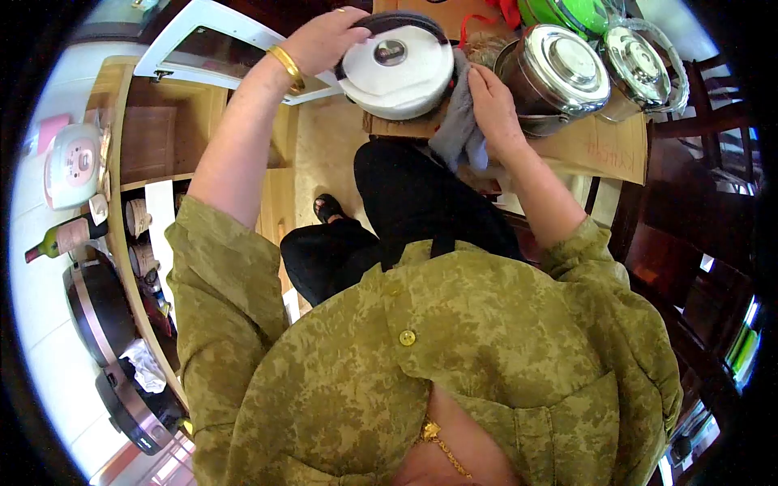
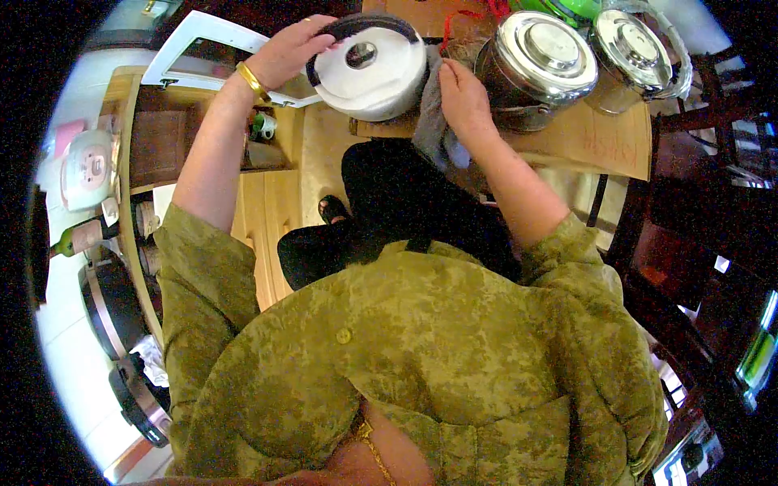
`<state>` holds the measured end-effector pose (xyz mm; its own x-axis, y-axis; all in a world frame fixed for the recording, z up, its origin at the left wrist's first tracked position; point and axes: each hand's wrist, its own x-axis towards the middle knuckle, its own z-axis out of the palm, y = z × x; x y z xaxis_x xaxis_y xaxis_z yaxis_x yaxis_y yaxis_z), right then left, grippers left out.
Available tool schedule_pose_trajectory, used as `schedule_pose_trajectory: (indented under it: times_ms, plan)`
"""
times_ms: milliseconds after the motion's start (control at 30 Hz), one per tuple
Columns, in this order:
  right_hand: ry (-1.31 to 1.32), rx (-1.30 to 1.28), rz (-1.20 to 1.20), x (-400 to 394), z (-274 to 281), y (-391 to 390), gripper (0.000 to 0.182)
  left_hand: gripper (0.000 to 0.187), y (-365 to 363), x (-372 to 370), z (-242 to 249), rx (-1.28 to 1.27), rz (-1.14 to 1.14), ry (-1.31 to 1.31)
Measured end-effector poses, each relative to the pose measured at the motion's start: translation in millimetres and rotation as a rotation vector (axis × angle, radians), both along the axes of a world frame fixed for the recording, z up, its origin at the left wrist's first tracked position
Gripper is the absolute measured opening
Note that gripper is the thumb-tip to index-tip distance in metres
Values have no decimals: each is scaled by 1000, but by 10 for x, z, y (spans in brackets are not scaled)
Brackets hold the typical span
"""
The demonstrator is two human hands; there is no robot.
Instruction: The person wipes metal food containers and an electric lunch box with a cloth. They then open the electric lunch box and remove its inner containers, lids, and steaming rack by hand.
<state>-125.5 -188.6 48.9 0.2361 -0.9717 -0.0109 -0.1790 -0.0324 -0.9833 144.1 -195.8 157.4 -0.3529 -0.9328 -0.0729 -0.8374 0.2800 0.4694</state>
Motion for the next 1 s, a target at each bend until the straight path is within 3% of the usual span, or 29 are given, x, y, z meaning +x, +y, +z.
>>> schedule_pose_trajectory:
  times_ms: [67,133,200,333,533,600,800,1000]
  plan:
    - [-9,0,-32,19,53,22,36,30,63,-311,152,223,127,86]
    - [-17,-3,-66,30,46,29,37,31,152,-535,218,199,139,177]
    - [-81,47,-33,41,-36,42,38,33,193,-645,214,7,143,128]
    - [-85,70,62,6,-2,79,38,31,42,-545,112,-23,100,-45]
    - [-26,112,155,-125,127,172,37,29,137,-534,178,21,90,-16]
    - [-124,214,160,-170,173,173,37,29,228,-571,247,36,68,-39]
    - [-7,39,130,-210,209,155,37,28,414,-646,229,57,65,87]
    - [173,-83,229,-128,395,-24,41,32,356,-647,21,-264,66,68]
